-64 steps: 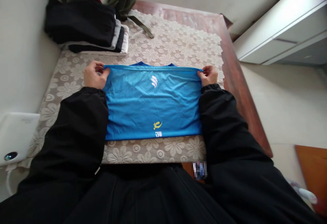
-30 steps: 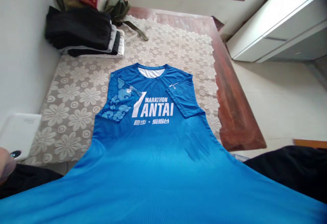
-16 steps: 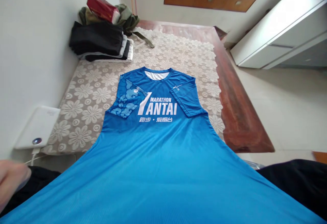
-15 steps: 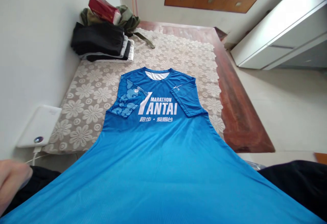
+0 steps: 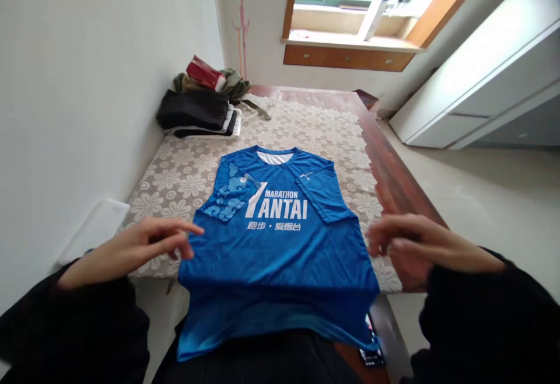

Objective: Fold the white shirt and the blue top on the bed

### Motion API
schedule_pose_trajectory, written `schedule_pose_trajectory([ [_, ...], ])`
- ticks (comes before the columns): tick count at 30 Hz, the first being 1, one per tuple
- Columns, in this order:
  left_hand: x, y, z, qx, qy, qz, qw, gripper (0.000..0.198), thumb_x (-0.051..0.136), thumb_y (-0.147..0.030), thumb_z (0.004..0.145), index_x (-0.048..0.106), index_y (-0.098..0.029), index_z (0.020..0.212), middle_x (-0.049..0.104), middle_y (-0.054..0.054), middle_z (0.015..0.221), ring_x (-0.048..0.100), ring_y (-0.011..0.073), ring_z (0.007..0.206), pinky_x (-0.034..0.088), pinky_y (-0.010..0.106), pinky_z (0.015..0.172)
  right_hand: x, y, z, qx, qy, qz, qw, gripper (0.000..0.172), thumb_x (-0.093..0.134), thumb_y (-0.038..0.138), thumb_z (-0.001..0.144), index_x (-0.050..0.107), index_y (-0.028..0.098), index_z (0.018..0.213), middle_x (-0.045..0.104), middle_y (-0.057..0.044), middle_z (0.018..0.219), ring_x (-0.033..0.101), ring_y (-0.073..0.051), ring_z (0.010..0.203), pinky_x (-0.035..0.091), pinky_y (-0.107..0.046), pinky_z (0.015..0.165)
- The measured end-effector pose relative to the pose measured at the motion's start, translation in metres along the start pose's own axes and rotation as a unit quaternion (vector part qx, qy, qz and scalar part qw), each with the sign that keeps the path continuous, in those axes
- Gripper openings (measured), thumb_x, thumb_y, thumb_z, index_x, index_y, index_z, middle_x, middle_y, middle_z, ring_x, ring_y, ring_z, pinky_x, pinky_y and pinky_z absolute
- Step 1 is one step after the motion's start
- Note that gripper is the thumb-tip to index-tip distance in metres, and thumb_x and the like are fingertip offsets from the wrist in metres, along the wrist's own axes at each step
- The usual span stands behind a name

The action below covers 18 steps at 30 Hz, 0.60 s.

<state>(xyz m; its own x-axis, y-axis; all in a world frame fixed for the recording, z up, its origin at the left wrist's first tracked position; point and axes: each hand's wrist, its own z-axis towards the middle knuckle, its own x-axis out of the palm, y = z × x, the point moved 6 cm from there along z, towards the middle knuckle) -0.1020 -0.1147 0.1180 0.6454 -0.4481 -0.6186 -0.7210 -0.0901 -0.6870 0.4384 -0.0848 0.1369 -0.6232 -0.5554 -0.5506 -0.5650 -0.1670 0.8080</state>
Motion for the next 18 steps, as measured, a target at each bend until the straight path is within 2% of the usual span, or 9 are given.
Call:
schedule_pose_trajectory([
  [1,0.000,-0.009,0.034,0.013,0.016,-0.025,0.999,0.052,0.059,-0.073,0.089,0.083,-0.042,0.121,0.084,0.005,0.100,0.080,0.0305,0.095,0.068,0.044,0.084,-0.005,-0.014,0.032,0.016,-0.016,0.019,1.000,0.049,0.064,0.075,0.099,0.082,0.033,0.115,0.080,-0.011,0.094,0.078,-0.028,0.086,0.067,-0.042,0.078],
  [3,-0.014,-0.025,0.104,0.046,-0.075,0.031,0.996,0.050,0.055,-0.061,0.094,0.081,-0.032,0.125,0.084,0.007,0.115,0.079,0.0304,0.106,0.067,0.042,0.094,-0.027,-0.044,0.100,0.049,-0.121,-0.047,0.990,0.051,0.058,0.067,0.102,0.078,0.022,0.113,0.079,-0.012,0.100,0.077,-0.027,0.093,0.065,-0.042,0.085],
  [5,-0.027,-0.032,0.166,0.023,-0.164,0.117,0.979,0.045,0.054,-0.045,0.097,0.078,-0.025,0.130,0.081,0.010,0.128,0.076,0.0296,0.117,0.061,0.041,0.109,-0.049,-0.073,0.160,0.116,-0.223,-0.152,0.956,0.038,0.059,0.050,0.103,0.076,0.017,0.111,0.078,-0.015,0.108,0.076,-0.027,0.099,0.061,-0.043,0.096],
  [8,-0.034,-0.033,0.230,-0.007,-0.228,0.161,0.960,0.045,0.052,-0.035,0.101,0.072,-0.017,0.137,0.072,0.019,0.143,0.070,0.0334,0.130,0.054,0.045,0.118,-0.065,-0.098,0.220,0.140,-0.280,-0.210,0.926,0.028,0.063,0.035,0.100,0.075,0.015,0.114,0.073,-0.020,0.122,0.072,-0.032,0.112,0.055,-0.047,0.106],
  [12,-0.030,-0.030,0.272,-0.020,-0.247,0.199,0.948,0.036,0.061,-0.041,0.101,0.075,-0.018,0.125,0.072,0.019,0.136,0.065,0.0374,0.133,0.052,0.047,0.116,-0.063,-0.113,0.253,0.126,-0.278,-0.255,0.917,0.021,0.069,0.040,0.099,0.074,0.020,0.107,0.073,-0.016,0.116,0.068,-0.032,0.115,0.051,-0.044,0.106],
  [16,-0.022,-0.033,0.289,-0.005,-0.231,0.216,0.949,0.020,0.065,-0.038,0.100,0.074,-0.021,0.104,0.073,0.015,0.128,0.064,0.0358,0.131,0.052,0.045,0.112,-0.056,-0.121,0.264,0.091,-0.253,-0.275,0.923,0.015,0.068,0.037,0.099,0.068,0.022,0.097,0.073,-0.012,0.110,0.067,-0.028,0.105,0.051,-0.039,0.098],
  [18,-0.021,-0.035,0.293,0.006,-0.220,0.214,0.952,0.015,0.062,-0.034,0.101,0.071,-0.022,0.100,0.074,0.014,0.126,0.067,0.0328,0.127,0.053,0.041,0.108,-0.054,-0.124,0.267,0.072,-0.240,-0.276,0.928,0.014,0.064,0.033,0.101,0.063,0.024,0.091,0.073,-0.010,0.107,0.068,-0.026,0.102,0.050,-0.035,0.093],
])
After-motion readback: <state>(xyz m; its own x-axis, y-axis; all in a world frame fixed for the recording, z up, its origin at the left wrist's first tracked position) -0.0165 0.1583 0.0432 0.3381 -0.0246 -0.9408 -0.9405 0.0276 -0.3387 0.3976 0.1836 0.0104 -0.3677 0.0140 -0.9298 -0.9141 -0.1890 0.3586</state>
